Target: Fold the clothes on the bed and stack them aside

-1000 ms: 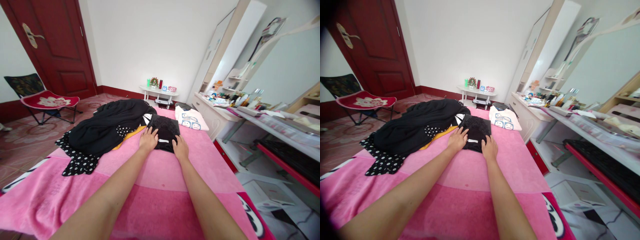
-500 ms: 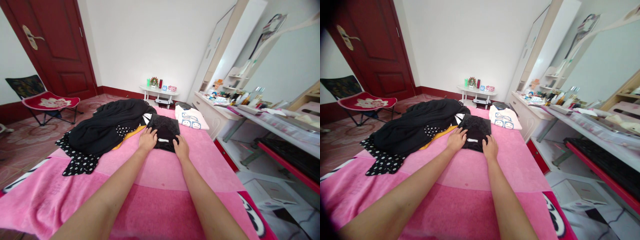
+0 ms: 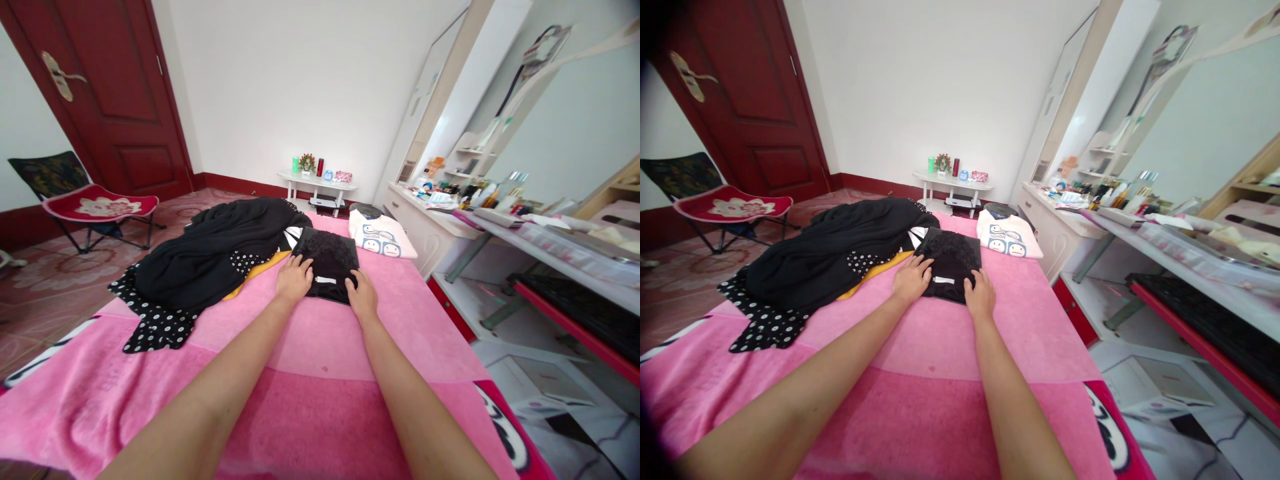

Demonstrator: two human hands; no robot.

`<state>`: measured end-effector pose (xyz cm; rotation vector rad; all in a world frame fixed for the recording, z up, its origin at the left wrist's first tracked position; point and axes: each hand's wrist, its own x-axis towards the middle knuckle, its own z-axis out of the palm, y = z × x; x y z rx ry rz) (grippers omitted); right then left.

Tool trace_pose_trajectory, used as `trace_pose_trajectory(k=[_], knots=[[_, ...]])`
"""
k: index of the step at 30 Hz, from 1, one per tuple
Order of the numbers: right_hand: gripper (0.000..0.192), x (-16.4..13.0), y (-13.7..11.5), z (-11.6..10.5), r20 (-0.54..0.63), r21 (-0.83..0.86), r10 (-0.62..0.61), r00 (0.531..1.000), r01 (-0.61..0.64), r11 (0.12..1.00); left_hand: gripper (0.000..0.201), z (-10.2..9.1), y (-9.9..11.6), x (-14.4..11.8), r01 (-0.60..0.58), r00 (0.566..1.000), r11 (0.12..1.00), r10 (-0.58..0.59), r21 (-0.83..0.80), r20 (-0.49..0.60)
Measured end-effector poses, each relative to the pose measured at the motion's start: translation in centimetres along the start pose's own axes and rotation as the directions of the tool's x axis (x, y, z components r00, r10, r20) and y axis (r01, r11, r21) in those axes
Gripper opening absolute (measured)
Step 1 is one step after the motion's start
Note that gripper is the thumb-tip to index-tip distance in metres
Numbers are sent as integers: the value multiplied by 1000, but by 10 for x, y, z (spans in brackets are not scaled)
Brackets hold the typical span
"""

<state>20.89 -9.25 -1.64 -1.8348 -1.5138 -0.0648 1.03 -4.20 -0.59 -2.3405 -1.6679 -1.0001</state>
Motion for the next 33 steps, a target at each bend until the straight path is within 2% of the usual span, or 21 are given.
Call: trace_pose_trajectory(k=[33], knots=[[38, 0, 4, 2, -12, 36, -5, 1000, 5, 999, 35, -4, 2, 0, 14, 1000, 1000, -14, -3, 20]])
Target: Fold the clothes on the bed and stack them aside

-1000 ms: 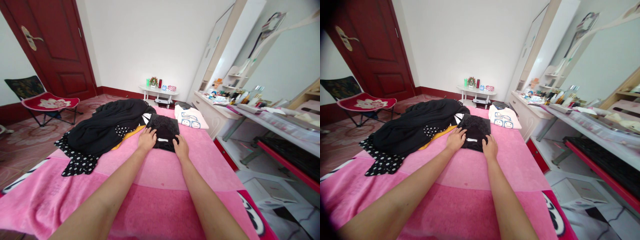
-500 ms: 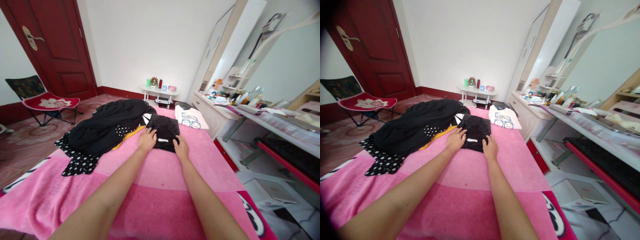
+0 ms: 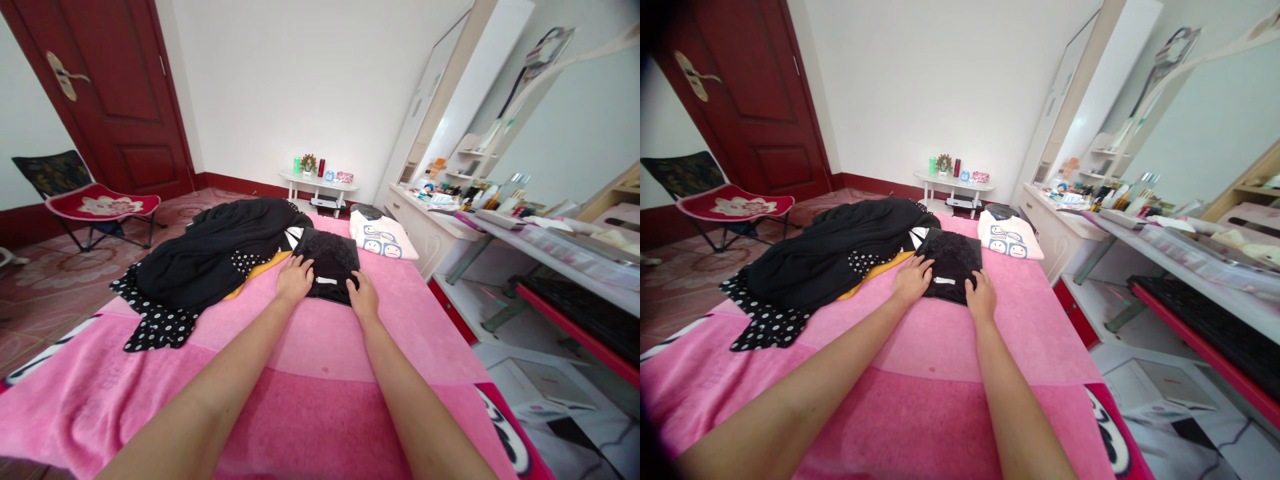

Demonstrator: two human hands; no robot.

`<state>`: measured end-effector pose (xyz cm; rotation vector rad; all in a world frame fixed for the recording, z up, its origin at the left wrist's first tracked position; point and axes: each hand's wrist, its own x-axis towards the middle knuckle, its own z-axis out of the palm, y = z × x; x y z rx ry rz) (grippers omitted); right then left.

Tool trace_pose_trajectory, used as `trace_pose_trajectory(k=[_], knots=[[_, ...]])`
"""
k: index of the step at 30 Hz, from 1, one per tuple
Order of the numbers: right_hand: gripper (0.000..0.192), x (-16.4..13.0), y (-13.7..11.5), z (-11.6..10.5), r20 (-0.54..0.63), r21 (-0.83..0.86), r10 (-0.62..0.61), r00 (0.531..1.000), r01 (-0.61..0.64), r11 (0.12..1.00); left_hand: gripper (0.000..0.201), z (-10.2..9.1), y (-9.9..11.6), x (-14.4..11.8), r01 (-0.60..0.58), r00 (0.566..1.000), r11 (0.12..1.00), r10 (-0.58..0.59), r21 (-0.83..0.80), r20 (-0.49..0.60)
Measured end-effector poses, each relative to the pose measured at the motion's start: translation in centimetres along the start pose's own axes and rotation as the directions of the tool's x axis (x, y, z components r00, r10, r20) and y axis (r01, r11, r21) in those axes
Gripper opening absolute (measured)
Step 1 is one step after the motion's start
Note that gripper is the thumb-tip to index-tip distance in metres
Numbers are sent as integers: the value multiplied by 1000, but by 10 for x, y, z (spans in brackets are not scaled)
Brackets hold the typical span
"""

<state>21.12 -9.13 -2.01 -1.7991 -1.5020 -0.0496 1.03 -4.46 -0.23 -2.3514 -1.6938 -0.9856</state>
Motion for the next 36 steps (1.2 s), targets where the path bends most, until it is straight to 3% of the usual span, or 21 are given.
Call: trace_pose_trajectory(k=[36], knots=[[38, 0, -2, -2, 0, 21, -1, 1000, 1, 1000, 35, -1, -1, 0, -5, 1000, 1000, 5, -5, 5]])
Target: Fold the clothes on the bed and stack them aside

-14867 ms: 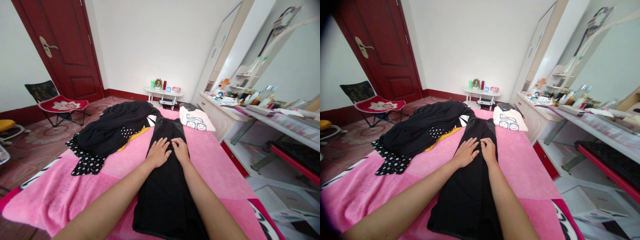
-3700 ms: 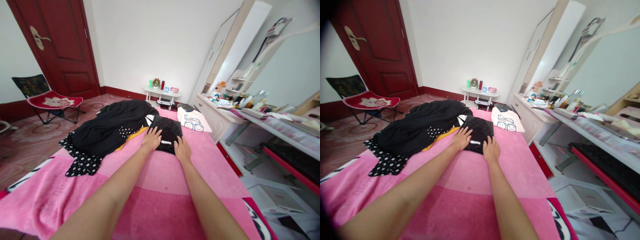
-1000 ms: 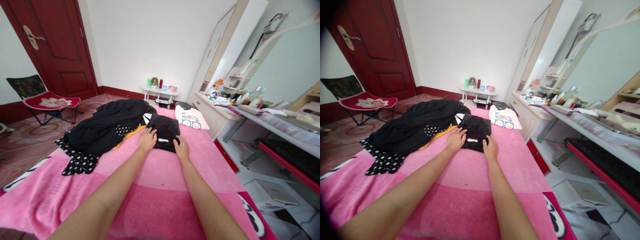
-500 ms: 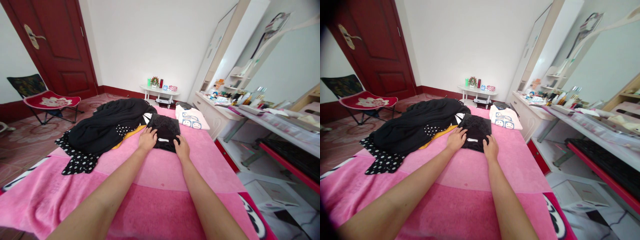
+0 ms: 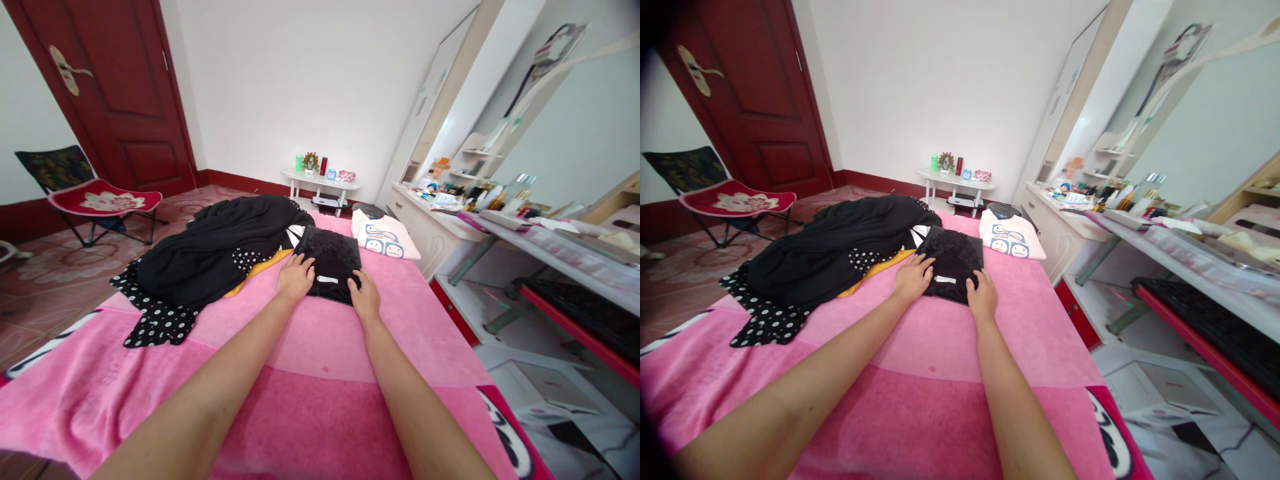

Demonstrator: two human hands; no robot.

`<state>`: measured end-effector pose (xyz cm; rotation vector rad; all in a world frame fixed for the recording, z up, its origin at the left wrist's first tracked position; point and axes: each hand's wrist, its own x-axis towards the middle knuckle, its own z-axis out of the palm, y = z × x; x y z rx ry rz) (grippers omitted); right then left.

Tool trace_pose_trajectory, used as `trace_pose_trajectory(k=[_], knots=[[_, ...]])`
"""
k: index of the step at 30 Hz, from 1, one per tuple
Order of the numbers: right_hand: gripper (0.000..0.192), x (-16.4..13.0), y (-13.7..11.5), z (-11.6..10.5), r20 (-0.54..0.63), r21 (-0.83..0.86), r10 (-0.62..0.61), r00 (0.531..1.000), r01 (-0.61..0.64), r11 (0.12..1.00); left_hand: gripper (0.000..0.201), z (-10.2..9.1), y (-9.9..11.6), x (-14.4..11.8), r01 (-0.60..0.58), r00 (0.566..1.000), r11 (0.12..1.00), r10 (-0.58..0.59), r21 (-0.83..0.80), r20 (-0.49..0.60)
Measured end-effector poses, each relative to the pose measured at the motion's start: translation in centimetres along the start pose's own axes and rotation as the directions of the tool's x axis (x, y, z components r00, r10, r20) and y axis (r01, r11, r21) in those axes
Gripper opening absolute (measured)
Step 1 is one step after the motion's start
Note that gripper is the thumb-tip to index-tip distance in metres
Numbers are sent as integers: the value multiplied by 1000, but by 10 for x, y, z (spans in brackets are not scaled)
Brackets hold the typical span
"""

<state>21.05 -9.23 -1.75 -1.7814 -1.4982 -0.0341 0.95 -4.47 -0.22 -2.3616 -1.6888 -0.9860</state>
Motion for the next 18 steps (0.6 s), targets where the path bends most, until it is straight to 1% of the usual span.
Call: trace_pose_trajectory(k=[8, 18], knots=[[38, 1, 6, 5, -9, 26, -10, 1000, 10, 1000, 34, 5, -3, 1, -29, 999, 999, 30, 13, -38], [38, 0, 5, 3, -5, 38, -2, 1000, 2, 999, 33, 6, -3, 0, -33, 998, 999, 33, -7, -57]])
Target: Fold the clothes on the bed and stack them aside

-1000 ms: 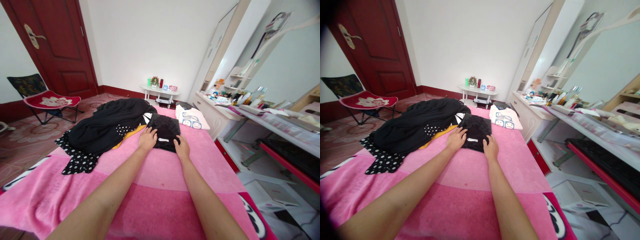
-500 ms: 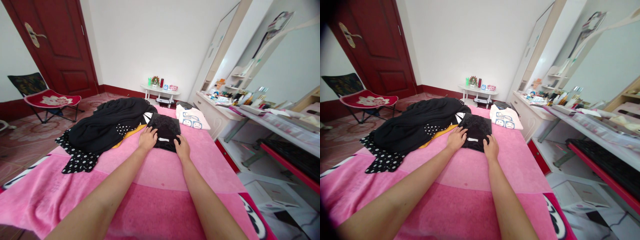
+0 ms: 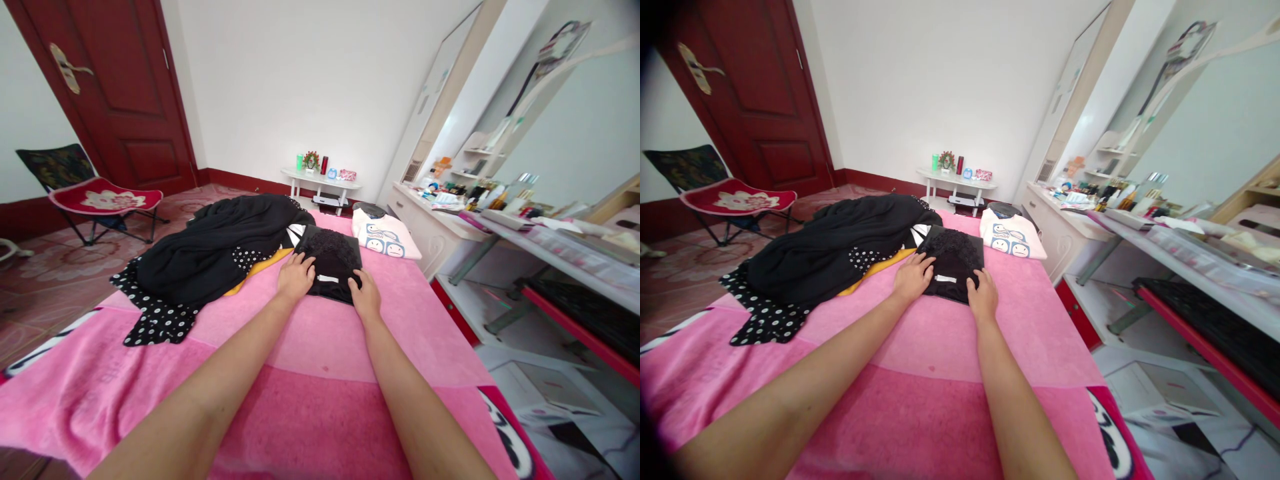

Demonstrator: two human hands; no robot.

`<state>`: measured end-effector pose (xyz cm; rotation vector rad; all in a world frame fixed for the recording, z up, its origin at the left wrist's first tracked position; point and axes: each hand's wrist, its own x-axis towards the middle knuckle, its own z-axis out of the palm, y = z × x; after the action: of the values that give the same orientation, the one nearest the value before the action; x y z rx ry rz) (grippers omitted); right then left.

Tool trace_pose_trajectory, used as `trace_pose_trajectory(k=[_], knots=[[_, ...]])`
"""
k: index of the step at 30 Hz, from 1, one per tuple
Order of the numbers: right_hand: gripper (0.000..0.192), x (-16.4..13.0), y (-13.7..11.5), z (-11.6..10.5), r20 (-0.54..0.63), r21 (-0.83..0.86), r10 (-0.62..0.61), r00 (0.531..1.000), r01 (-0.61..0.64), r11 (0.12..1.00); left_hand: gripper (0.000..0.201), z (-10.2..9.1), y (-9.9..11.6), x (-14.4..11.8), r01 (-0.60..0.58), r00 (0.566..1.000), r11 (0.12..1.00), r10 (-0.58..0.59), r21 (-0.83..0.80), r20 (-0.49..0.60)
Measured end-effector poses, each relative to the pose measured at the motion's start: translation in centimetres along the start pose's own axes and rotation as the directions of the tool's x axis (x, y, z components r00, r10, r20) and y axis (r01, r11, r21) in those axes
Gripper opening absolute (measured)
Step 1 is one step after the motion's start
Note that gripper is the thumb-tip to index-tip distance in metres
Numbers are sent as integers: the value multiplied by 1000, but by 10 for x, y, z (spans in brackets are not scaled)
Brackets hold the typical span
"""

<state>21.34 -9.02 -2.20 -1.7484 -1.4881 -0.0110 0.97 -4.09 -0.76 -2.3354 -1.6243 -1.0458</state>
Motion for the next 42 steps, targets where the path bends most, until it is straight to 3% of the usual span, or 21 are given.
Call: trace_pose_trajectory(k=[42], knots=[[36, 0, 3, 0, -2, 34, 2, 1000, -2, 999, 33, -4, 1, 0, 15, 999, 1000, -15, -6, 29]])
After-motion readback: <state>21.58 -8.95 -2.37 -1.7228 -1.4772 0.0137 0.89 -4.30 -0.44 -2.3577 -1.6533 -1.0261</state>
